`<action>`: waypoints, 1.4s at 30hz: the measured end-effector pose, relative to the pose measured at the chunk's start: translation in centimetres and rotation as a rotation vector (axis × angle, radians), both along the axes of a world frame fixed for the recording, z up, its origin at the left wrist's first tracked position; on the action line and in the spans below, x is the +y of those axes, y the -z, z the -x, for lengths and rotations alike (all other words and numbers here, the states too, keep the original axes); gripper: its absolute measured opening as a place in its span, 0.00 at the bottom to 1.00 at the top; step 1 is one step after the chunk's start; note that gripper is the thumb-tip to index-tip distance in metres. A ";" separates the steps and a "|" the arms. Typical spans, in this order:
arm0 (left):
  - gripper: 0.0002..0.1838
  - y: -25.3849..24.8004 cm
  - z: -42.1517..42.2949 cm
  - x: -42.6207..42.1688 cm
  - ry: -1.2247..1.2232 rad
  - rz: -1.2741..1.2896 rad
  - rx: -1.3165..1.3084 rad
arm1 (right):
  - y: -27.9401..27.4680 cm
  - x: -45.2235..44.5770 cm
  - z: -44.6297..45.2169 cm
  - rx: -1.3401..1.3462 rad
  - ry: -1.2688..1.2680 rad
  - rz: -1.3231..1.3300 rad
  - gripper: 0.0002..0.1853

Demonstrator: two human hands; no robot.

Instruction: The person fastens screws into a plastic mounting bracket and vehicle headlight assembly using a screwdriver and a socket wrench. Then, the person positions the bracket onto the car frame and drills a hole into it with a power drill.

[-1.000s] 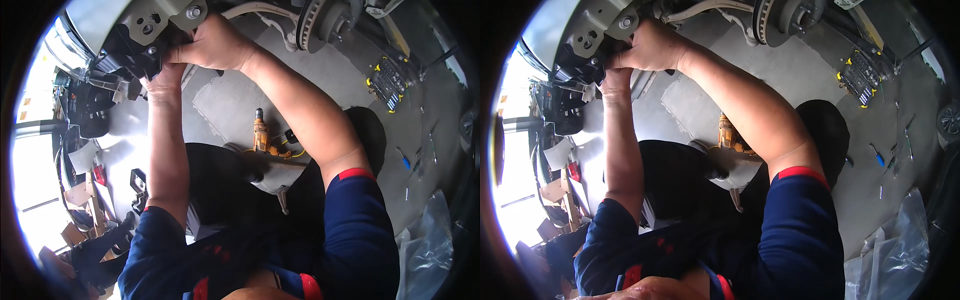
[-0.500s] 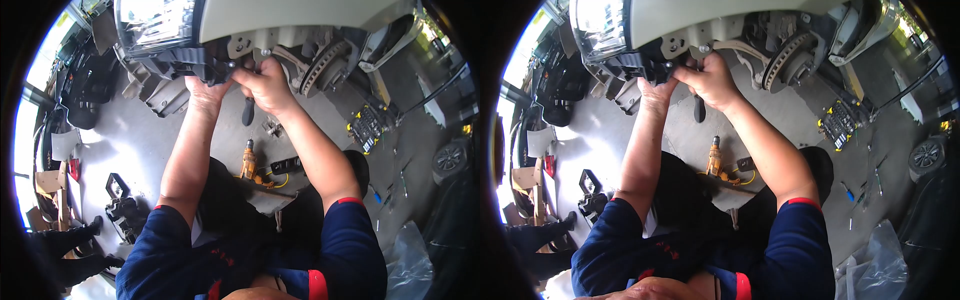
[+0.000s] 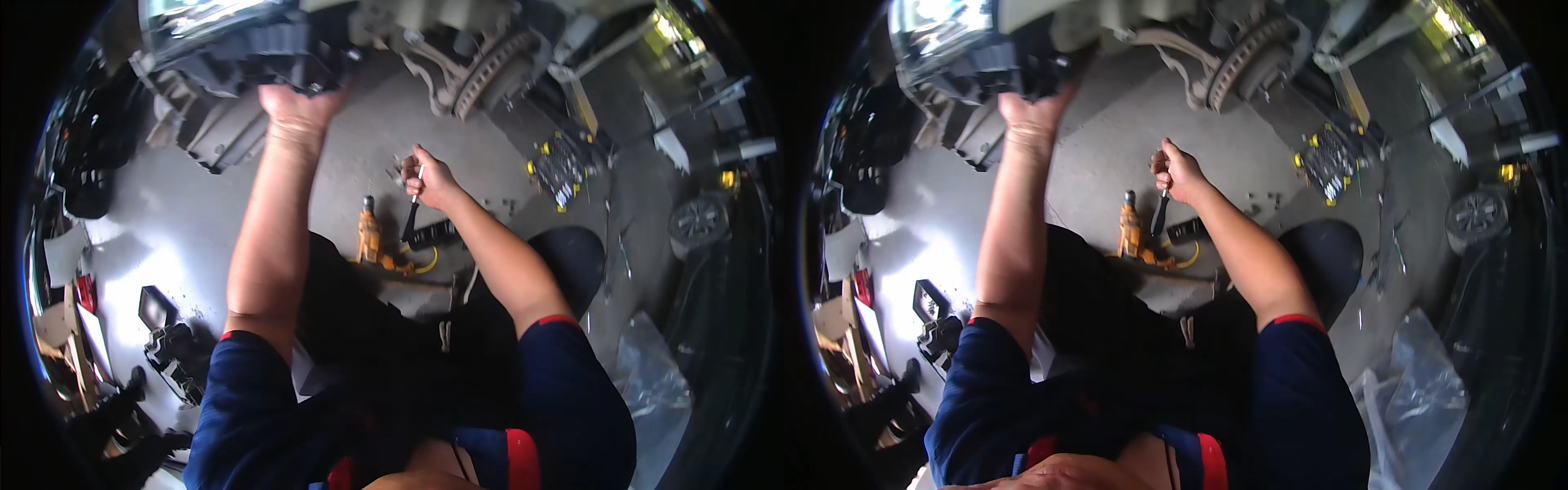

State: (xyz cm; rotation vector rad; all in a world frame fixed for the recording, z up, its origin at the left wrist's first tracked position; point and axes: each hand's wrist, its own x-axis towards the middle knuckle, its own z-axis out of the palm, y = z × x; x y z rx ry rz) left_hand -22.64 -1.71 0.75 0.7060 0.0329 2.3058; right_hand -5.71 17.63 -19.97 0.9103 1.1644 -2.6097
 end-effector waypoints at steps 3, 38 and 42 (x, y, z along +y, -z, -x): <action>0.40 1.6 1.0 -0.6 0.240 -0.081 -0.101 | 10.8 -0.8 -5.9 -0.392 0.200 -0.137 0.24; 0.19 -2.6 0.0 1.2 0.150 0.177 -0.418 | 27.5 3.7 -16.6 -0.973 -0.047 -1.001 0.38; 0.17 2.5 6.5 -5.2 0.219 -0.036 -0.741 | 24.8 4.9 -15.1 -0.887 0.085 -0.669 0.41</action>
